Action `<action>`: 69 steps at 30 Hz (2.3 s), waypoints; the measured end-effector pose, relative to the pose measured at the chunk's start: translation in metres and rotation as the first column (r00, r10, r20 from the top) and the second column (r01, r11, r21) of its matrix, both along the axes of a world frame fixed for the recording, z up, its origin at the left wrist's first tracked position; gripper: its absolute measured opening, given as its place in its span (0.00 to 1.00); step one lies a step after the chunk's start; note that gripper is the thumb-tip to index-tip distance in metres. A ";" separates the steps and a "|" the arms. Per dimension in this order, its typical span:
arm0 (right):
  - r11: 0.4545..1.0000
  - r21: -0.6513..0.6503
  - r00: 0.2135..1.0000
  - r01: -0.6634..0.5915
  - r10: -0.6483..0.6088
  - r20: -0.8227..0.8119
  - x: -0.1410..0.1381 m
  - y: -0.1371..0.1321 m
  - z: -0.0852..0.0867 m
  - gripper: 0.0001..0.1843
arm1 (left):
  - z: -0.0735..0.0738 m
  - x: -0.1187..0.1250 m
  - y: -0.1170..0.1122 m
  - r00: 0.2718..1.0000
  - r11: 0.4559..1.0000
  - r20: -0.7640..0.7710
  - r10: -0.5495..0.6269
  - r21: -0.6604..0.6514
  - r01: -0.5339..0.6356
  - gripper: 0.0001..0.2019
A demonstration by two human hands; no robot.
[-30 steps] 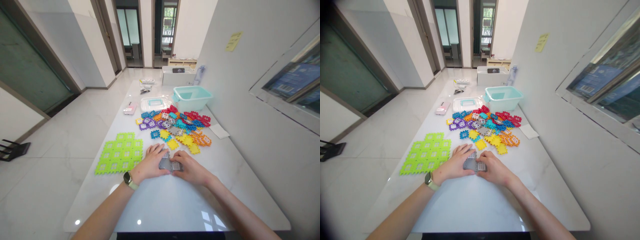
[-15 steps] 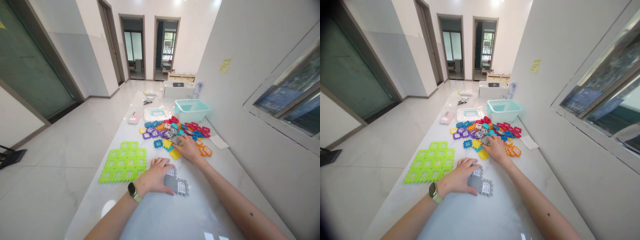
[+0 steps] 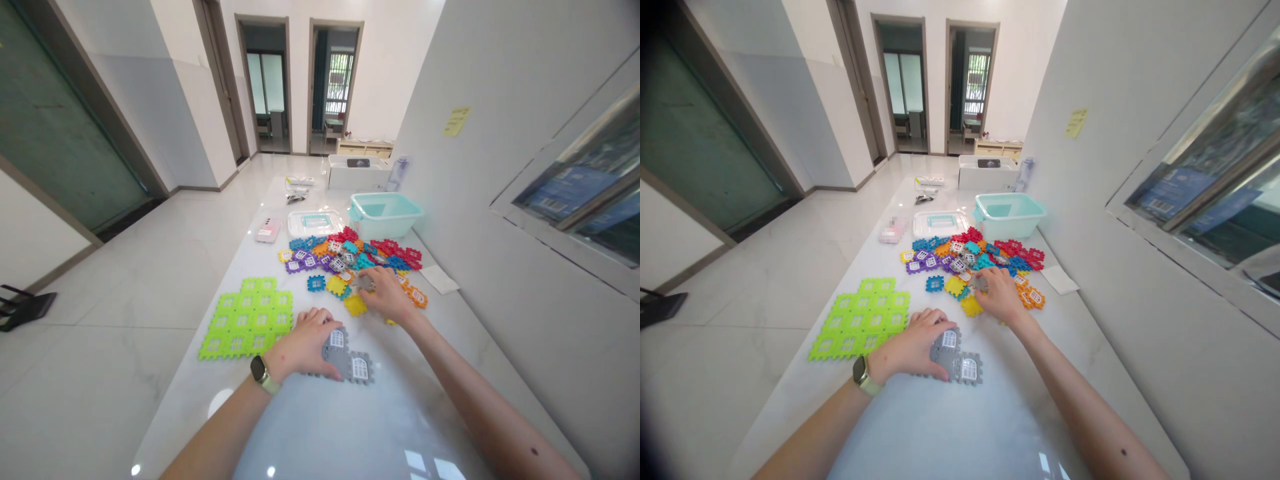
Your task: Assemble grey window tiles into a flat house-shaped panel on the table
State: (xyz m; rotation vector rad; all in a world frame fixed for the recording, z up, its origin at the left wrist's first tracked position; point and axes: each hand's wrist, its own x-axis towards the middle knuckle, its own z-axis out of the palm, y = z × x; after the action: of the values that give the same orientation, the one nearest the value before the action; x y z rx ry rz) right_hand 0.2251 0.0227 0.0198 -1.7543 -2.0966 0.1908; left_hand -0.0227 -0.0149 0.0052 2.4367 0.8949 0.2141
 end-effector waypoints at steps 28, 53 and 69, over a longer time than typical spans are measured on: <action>0.926 -0.095 0.911 -0.366 0.336 -0.238 -0.009 -0.090 -0.025 0.12 | 0.005 0.004 0.000 0.999 0.999 -0.045 -0.005 -0.040 0.003 0.41; 0.990 0.142 0.993 -0.002 0.018 -0.116 0.023 -0.013 -0.032 0.15 | 0.003 0.008 0.000 0.989 0.989 0.051 -0.138 -0.046 0.140 0.37; 0.972 0.234 0.966 -0.029 0.088 -0.244 0.007 -0.040 -0.023 0.16 | 0.002 0.014 -0.024 0.982 0.984 -0.060 -0.181 -0.013 0.180 0.31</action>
State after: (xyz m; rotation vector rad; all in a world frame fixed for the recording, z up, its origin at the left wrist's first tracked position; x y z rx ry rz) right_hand 0.2324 -0.0172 -0.0031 -1.4522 -1.9040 0.1718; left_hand -0.0082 -0.0389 0.0075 2.5109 0.6929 0.0706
